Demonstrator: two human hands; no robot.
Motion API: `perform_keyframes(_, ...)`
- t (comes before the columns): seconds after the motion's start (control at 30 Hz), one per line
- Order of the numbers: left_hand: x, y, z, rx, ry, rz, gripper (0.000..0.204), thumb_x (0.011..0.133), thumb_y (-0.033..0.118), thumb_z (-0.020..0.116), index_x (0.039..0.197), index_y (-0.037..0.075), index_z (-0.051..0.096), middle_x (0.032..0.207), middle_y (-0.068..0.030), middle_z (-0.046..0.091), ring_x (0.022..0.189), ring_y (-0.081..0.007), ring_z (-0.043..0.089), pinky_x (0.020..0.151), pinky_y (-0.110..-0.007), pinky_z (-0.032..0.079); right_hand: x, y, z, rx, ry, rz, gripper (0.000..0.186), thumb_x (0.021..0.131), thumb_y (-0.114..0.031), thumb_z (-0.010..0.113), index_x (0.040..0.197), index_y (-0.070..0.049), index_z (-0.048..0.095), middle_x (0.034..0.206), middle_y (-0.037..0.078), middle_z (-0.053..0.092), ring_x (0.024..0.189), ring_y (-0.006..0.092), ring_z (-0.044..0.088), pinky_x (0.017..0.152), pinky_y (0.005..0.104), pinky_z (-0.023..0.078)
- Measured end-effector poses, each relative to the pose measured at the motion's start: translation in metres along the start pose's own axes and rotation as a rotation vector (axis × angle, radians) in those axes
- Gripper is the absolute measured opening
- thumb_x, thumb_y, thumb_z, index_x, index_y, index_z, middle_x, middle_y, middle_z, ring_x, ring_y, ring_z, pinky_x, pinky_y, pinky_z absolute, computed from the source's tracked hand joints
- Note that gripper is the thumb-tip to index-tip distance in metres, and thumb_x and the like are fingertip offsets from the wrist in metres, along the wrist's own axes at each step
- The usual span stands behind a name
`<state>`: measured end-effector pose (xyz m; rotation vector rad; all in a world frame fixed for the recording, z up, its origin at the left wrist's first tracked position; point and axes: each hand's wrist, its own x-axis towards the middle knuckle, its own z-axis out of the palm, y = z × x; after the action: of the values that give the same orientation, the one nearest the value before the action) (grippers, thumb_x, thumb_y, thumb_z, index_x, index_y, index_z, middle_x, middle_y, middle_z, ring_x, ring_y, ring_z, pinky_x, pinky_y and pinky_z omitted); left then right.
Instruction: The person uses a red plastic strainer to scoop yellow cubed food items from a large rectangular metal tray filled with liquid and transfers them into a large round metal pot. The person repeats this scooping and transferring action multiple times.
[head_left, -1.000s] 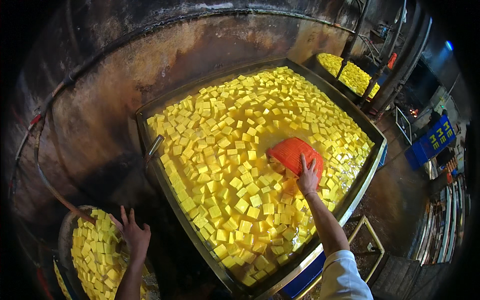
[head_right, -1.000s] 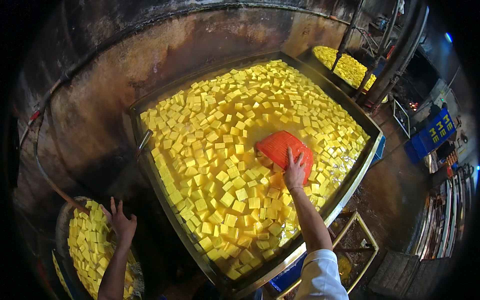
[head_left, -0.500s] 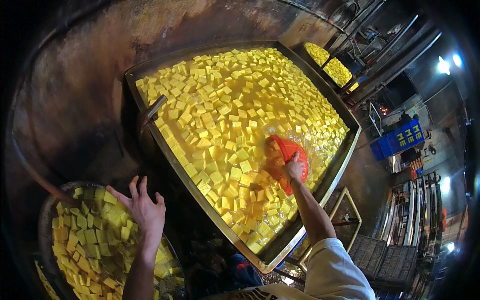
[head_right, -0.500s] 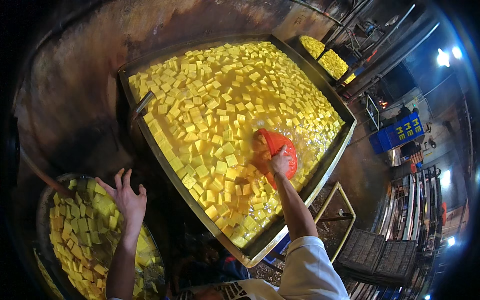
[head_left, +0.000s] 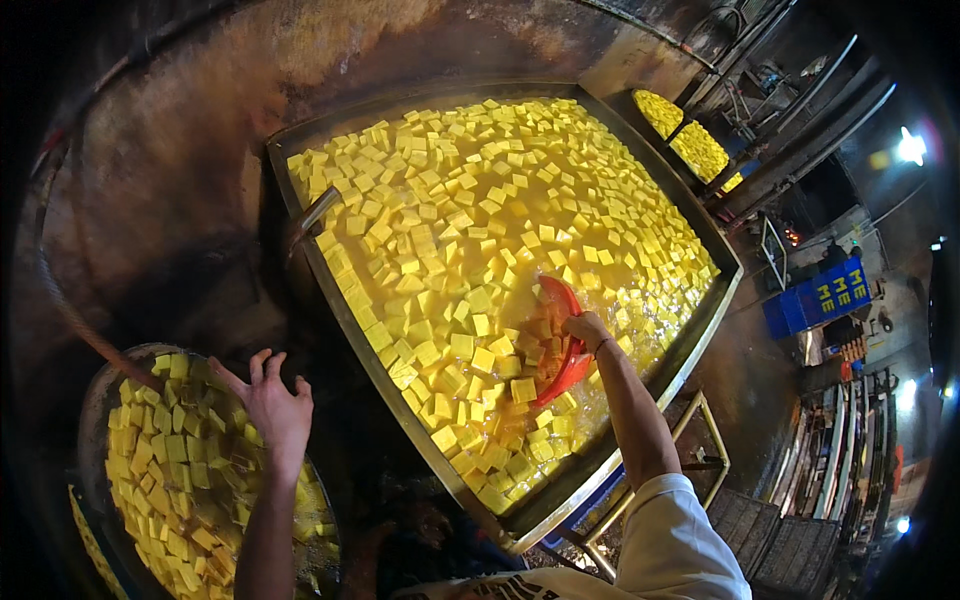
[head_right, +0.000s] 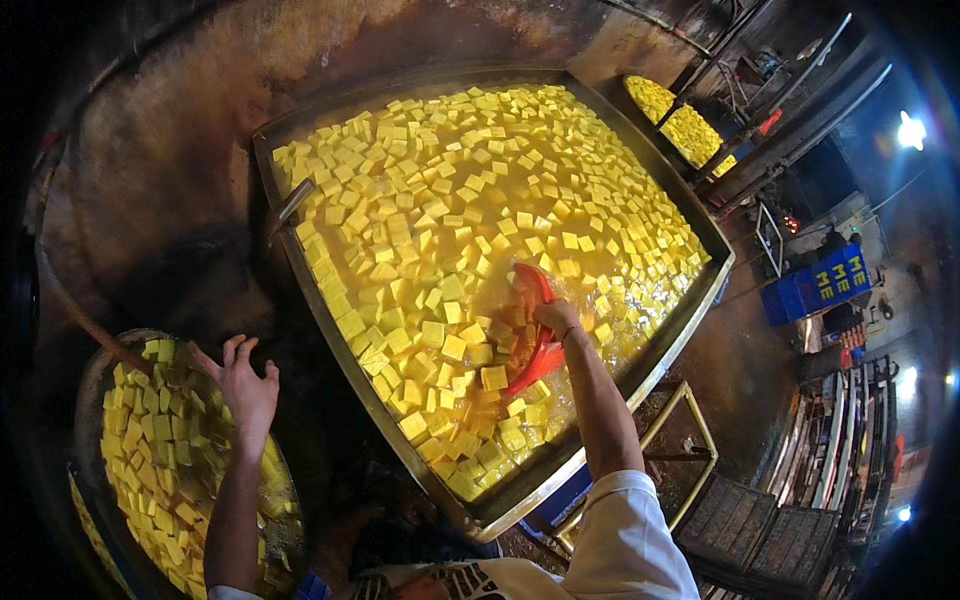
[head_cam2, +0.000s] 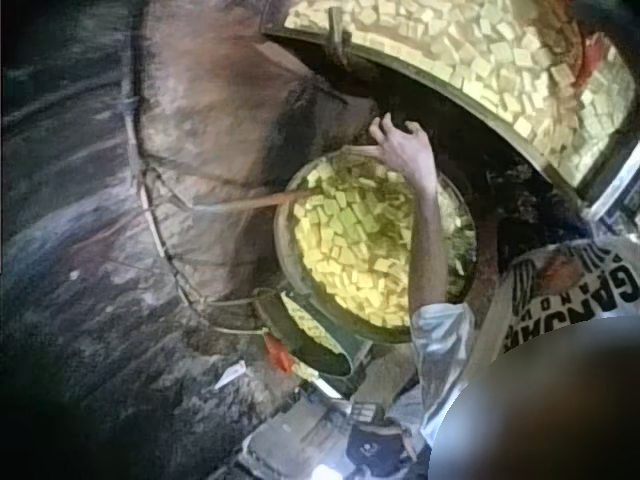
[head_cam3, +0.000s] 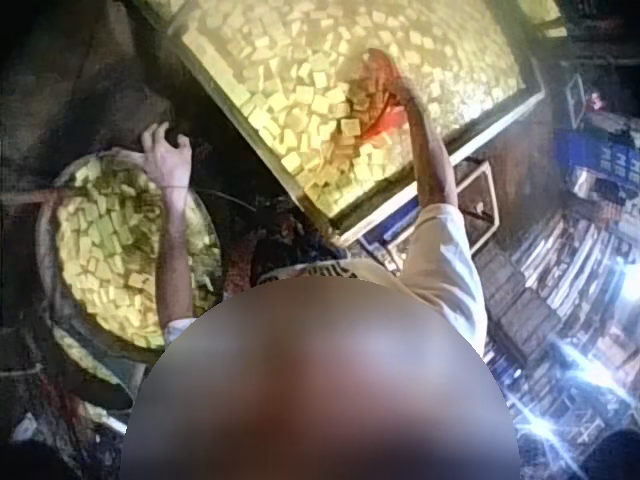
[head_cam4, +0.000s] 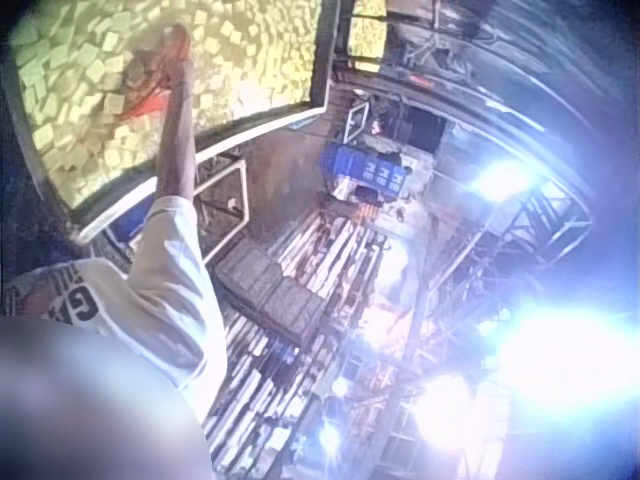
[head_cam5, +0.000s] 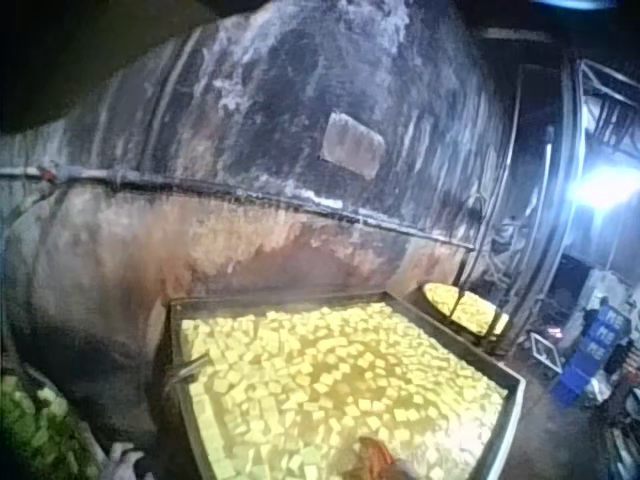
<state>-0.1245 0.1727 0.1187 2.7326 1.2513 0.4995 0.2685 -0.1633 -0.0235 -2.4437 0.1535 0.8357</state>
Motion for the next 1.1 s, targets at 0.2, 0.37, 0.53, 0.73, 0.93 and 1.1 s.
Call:
perform_keyframes(0.2,-0.003,-0.004,0.009,0.027,-0.026,-0.058,0.029,0.076,0.006,0.069,0.104,0.003,0.063,0.12,-0.0084,0.056,0.144,-0.0417,0.004,0.114,-0.049,0.028,0.02,0.016,-0.01,-0.377,0.36,-0.303,0.053,0.072,-0.027,0.071,0.118,-0.006,0.058,0.097,0.019,0.069,0.09,0.0356,0.067,0.079,0.0501,0.052)
perform_keyframes(0.37,0.0,0.006,0.017,0.065,0.01,-0.034,0.028,0.074,0.003,0.071,0.1,0.003,0.064,0.11,-0.0121,0.06,0.142,-0.0429,0.01,0.116,-0.049,0.021,0.049,0.053,0.003,-0.303,0.656,-0.63,0.048,0.075,-0.018,0.067,0.122,-0.012,0.058,0.095,0.018,0.065,0.089,0.0373,0.064,0.079,0.0453,0.052)
perform_keyframes(0.53,-0.005,0.0,0.014,0.076,0.025,-0.036,0.028,0.071,0.002,0.071,0.098,0.003,0.065,0.108,-0.0124,0.062,0.141,-0.0444,0.015,0.116,-0.049,0.019,0.046,0.04,-0.005,-0.038,0.629,-0.654,0.042,0.07,-0.014,0.065,0.112,-0.015,0.068,0.089,0.016,0.068,0.082,0.0344,0.066,0.077,0.0419,0.053)
perform_keyframes(0.73,0.001,0.013,0.014,0.095,-0.009,-0.061,0.027,0.072,0.003,0.071,0.098,0.003,0.066,0.107,-0.0123,0.063,0.143,-0.0446,0.011,0.117,-0.048,0.018,0.06,0.042,-0.001,0.098,0.621,-0.513,0.045,0.066,-0.013,0.064,0.11,-0.02,0.071,0.079,0.014,0.07,0.072,0.031,0.067,0.072,0.0391,0.054)
perform_keyframes(0.93,-0.002,0.015,0.01,0.089,-0.019,-0.109,0.027,0.073,0.003,0.069,0.099,0.003,0.066,0.109,-0.0131,0.063,0.143,-0.0444,0.012,0.117,-0.047,0.019,0.06,0.045,-0.006,0.357,0.541,-0.524,0.048,0.065,-0.014,0.061,0.112,-0.019,0.072,0.073,0.013,0.07,0.061,0.0223,0.066,0.064,0.0346,0.053)
perform_keyframes(1.1,-0.003,0.016,0.008,0.145,-0.037,-0.09,0.027,0.074,0.007,0.067,0.1,0.004,0.066,0.112,-0.0133,0.061,0.142,-0.0439,0.016,0.116,-0.049,0.019,0.06,0.052,-0.005,0.471,0.474,-0.378,0.051,0.062,-0.014,0.065,0.113,-0.019,0.072,0.074,0.01,0.071,0.062,0.0191,0.065,0.064,0.033,0.052)
